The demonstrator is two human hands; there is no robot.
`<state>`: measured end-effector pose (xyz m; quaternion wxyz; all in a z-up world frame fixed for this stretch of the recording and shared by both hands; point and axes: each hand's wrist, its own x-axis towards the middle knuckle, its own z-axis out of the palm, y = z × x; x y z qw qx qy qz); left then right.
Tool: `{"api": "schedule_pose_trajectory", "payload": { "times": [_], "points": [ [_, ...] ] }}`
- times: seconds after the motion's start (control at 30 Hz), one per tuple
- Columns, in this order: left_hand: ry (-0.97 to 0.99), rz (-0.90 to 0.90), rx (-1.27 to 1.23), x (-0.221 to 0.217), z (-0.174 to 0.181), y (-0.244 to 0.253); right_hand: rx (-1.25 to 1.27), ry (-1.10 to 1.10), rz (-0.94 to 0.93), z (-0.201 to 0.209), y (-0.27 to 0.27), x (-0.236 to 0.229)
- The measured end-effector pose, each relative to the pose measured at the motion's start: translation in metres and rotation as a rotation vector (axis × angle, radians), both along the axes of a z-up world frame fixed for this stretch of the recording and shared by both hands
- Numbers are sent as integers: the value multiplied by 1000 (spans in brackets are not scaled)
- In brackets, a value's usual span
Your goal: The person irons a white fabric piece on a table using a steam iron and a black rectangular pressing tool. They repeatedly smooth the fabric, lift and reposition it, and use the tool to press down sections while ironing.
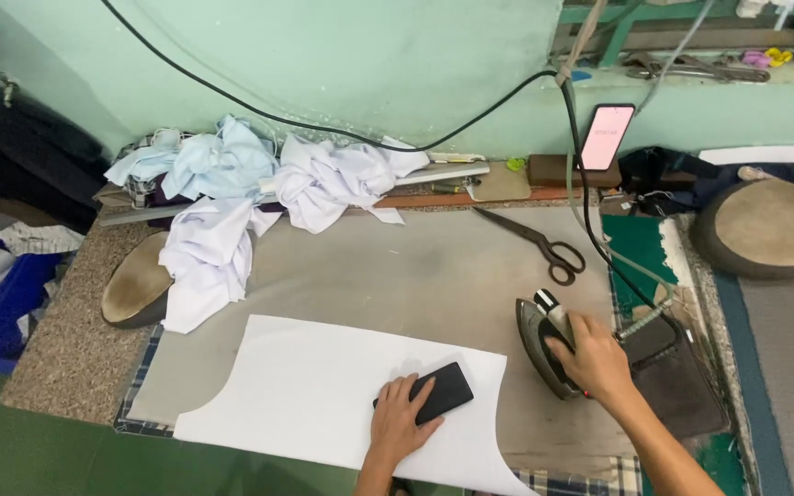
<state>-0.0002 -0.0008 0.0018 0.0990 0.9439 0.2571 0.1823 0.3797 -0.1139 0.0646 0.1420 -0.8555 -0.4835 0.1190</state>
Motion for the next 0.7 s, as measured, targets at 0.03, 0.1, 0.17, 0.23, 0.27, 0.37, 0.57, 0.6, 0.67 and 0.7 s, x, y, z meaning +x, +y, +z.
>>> {"api": "schedule_pose_trajectory", "payload": {
  "times": [0.03, 0.1, 0.17, 0.23, 0.27, 0.37, 0.57, 0.6, 0.67, 0.7],
  "points": [
    [-7, 15, 15, 3, 4, 3, 15, -7, 15, -9, -15, -1],
    [-30, 3, 9, 4, 9, 0, -190, -371, 119, -30, -50, -5],
    [-52, 10, 6, 3, 14, 0, -93, -508, 178, -43, -68, -11],
    [-73, 14, -1, 4, 14, 1, 5, -639, 231, -44, -74, -17],
    [-47, 9, -21, 4, 11, 3, 89, -698, 191, -39, -70, -21],
    [-19, 14, -49, 0, 10, -2, 185, -749, 147, -30, -71, -32],
    [-28, 10, -63, -2, 13, -1, 229, -801, 149, -21, -69, -35],
    [-18, 12, -64, -2, 13, -1, 195, -829, 151, -21, -70, -34],
    [-12, 11, -66, -2, 15, -1, 183, -823, 153, -21, -70, -35],
    [-11, 15, -60, -1, 17, -1, 179, -822, 159, -21, -70, -34]
  ]
}}
